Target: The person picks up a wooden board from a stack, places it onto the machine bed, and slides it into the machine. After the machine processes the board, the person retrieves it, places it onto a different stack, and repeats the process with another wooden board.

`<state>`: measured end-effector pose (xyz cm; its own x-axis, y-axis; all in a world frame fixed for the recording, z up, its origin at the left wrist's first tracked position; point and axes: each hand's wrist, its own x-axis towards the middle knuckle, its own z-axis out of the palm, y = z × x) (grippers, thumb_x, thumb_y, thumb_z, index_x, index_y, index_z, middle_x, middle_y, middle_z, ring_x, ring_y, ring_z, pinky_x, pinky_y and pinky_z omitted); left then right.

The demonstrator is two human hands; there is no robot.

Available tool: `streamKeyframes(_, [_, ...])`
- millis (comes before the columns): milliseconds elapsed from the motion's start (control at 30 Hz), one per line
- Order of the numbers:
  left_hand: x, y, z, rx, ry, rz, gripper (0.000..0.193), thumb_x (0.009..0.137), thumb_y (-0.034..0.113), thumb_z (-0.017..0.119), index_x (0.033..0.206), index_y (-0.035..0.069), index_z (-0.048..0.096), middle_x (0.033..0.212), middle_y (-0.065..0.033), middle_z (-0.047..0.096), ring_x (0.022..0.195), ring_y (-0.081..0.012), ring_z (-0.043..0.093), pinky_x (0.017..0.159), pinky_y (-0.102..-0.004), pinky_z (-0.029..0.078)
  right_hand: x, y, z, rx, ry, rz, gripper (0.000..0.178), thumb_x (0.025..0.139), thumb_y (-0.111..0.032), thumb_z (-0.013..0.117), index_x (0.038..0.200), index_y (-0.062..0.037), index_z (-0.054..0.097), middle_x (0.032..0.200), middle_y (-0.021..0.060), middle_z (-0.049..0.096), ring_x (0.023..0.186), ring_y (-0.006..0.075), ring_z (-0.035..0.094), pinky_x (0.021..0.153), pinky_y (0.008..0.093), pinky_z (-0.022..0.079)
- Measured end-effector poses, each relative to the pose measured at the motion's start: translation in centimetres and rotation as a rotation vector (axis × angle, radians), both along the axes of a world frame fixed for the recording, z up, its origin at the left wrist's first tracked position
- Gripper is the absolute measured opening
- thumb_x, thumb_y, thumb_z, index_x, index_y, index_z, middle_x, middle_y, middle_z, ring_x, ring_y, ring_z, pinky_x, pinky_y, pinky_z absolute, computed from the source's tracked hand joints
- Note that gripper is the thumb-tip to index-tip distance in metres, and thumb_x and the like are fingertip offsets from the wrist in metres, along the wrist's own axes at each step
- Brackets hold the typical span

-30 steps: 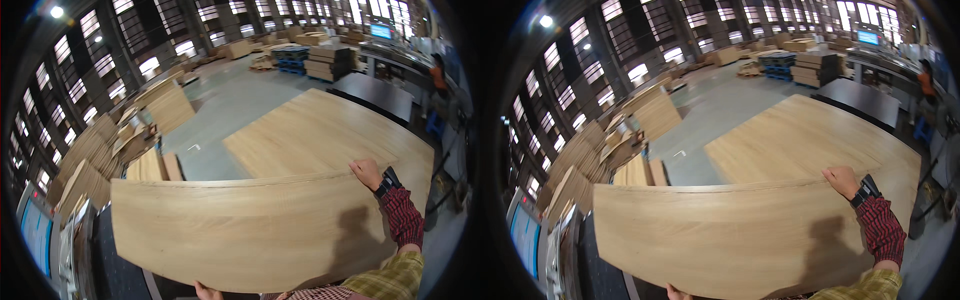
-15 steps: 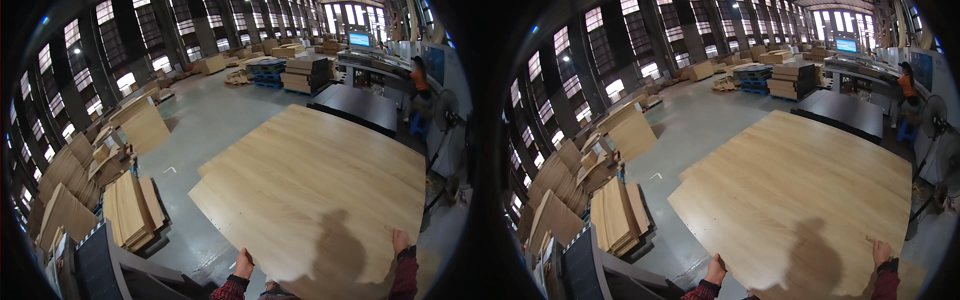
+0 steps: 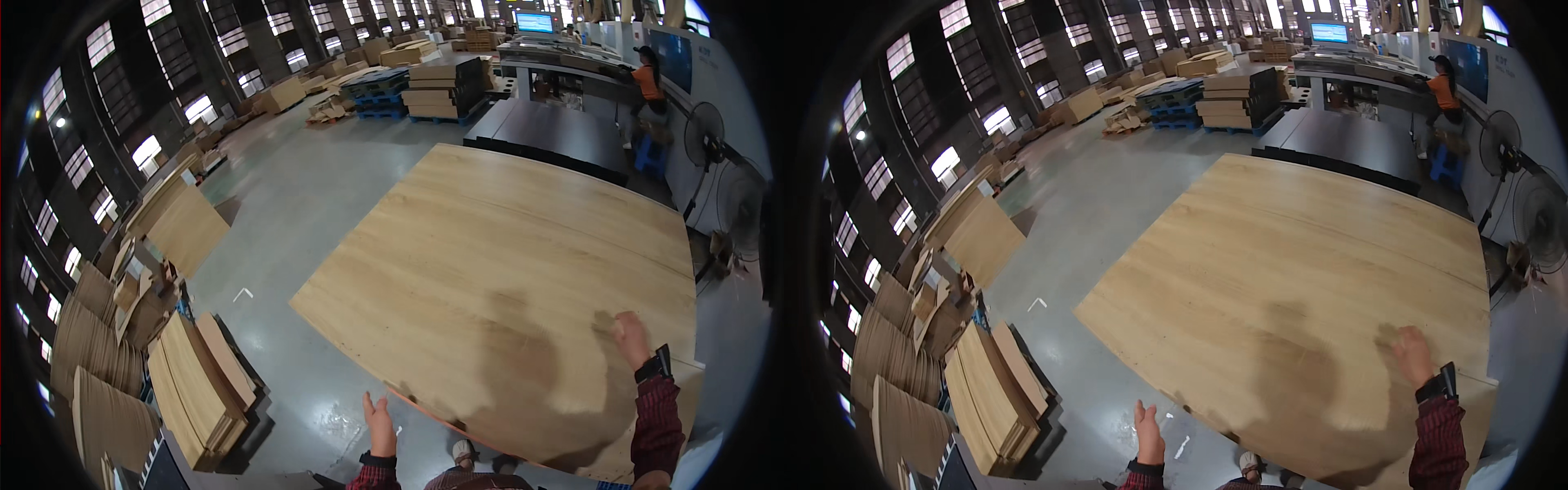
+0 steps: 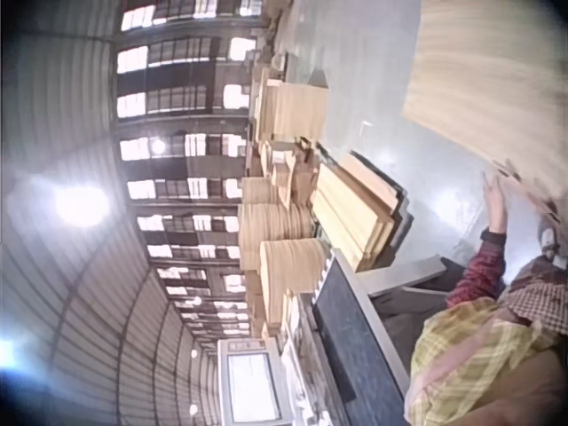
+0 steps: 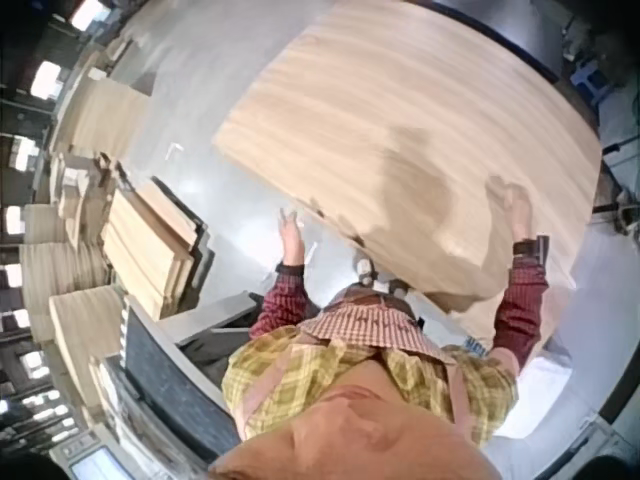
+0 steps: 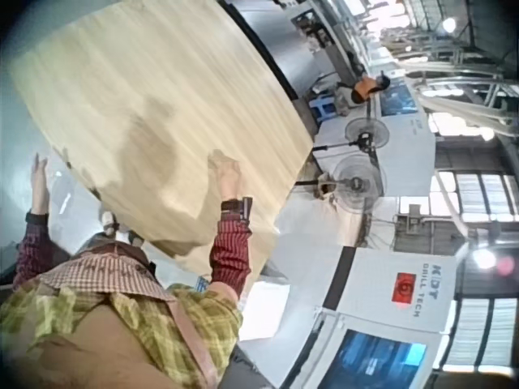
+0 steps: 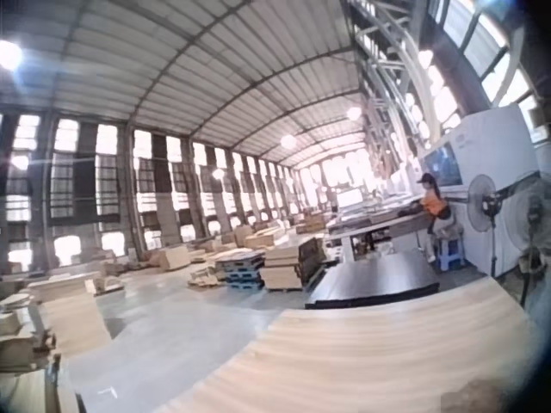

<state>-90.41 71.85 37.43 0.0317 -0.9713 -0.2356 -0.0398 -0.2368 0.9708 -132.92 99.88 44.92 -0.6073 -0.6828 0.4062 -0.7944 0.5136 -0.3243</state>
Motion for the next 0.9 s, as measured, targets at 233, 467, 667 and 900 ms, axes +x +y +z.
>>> streamKeyframes(233, [9.4, 0.8, -7.5, 0.315, 0.011, 0.024, 0.045, 0.082, 0.014, 0.052, 0.123, -0.003, 0.042, 0.108, -0.0123, 0.053, 0.095, -0.0182, 0.05, 0.078, -0.0283, 0.041, 15.1, -6.6, -6.0, 0.209, -0.336, 0.904, 0.022, 0.081, -0.021, 0.052, 0.094, -0.0065, 0.061, 0.094, 0.0117, 0.059, 0.083, 0.029, 0.056, 0.073, 0.0367, 0.046])
streamKeyframes(467, [17.5, 7.4, -13.9, 0.537, -0.056, -0.257, 0.041, 0.089, 0.029, 0.044, 0.116, -0.001, 0.048, 0.109, -0.0131, 0.056, 0.097, -0.0253, 0.054, 0.083, -0.039, 0.044, 33.7, -12.1, -7.9, 0.295, -0.865, 1.441, 0.028, 0.091, -0.023, 0.038, 0.107, -0.0047, 0.052, 0.099, 0.0137, 0.056, 0.09, 0.0275, 0.054, 0.08, 0.0324, 0.041])
streamKeyframes(667, [31.1, 10.6, -23.4, 0.476, -0.113, -0.168, 0.029, 0.087, 0.023, 0.044, 0.096, -0.001, 0.057, 0.086, -0.0129, 0.062, 0.079, -0.0257, 0.06, 0.069, -0.0367, 0.049, 40.3, -16.7, -5.4, 0.425, -1.081, 1.572, 0.027, 0.092, -0.024, 0.039, 0.108, -0.0064, 0.05, 0.093, 0.0123, 0.058, 0.09, 0.0238, 0.056, 0.08, 0.0292, 0.041])
streamKeyframes(900, [41.1, 7.6, -20.9, 0.78, 0.32, 0.335, 0.026, 0.087, 0.021, 0.045, 0.095, -0.002, 0.055, 0.077, -0.0135, 0.06, 0.068, -0.0271, 0.059, 0.056, -0.038, 0.048, 47.7, -25.9, -13.6, 0.913, -0.886, 1.411, 0.036, 0.088, -0.038, 0.044, 0.108, -0.0099, 0.056, 0.098, 0.0116, 0.062, 0.088, 0.0289, 0.059, 0.074, 0.0352, 0.045])
